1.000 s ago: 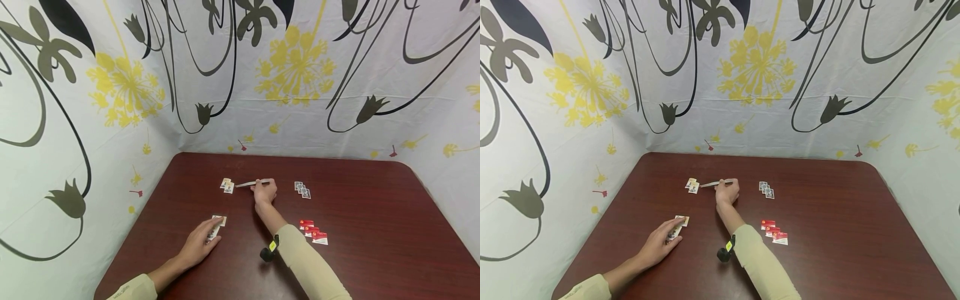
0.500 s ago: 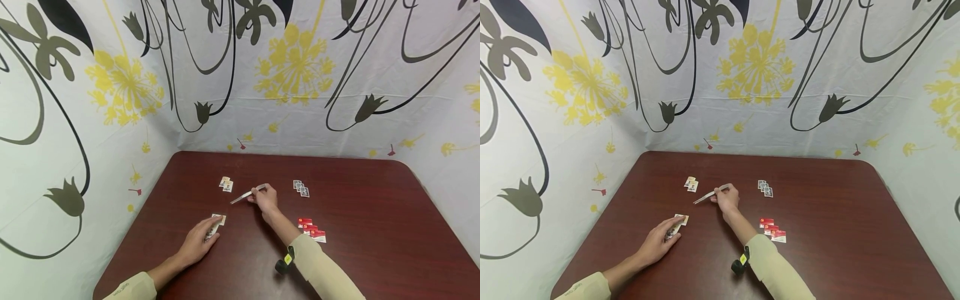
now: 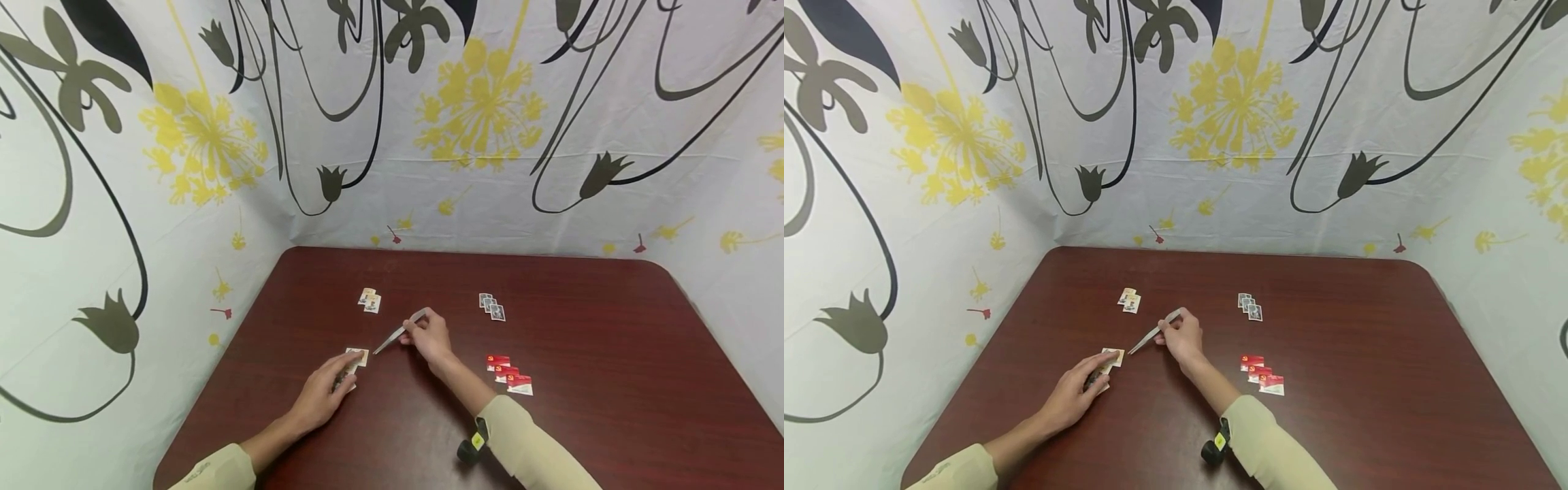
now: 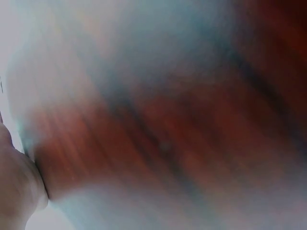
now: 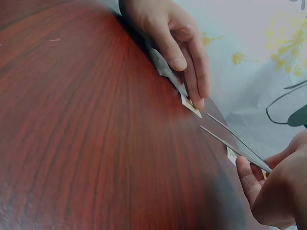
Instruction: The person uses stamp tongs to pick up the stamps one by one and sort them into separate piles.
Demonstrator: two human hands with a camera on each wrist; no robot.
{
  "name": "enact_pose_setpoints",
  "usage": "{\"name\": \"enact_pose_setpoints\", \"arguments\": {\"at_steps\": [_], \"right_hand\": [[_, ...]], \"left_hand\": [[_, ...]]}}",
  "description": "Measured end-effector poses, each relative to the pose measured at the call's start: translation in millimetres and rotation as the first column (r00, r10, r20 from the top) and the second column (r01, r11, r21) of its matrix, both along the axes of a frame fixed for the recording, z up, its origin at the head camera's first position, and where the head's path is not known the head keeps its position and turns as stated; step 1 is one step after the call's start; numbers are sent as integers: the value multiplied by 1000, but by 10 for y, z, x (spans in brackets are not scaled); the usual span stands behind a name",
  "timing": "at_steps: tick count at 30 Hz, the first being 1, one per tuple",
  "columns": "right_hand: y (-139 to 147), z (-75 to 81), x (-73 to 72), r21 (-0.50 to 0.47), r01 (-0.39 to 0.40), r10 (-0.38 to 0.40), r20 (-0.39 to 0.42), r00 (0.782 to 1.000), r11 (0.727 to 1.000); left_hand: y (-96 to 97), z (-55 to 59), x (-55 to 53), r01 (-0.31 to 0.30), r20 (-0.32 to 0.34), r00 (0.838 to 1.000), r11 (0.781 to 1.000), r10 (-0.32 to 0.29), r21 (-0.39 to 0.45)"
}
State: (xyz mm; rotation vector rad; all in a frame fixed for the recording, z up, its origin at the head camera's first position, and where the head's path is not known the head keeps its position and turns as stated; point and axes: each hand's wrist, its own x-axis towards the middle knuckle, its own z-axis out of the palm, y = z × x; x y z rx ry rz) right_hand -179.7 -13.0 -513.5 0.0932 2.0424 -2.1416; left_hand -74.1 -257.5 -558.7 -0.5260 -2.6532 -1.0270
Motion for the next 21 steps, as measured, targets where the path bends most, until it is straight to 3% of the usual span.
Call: {"name": "enact_pose_setpoints", "arguments": {"at_steps": [7,21], "right_hand": [[-29,-9,48,32,6,-5,-17,1000,999],[-126,-59,107,29,12,-11,-38,999,1000]], "left_hand": [[-5,-29,-11,16,-48,999,1000,-15,3],[-115,2,20,21,-81,996,999,-24,-31]]}}
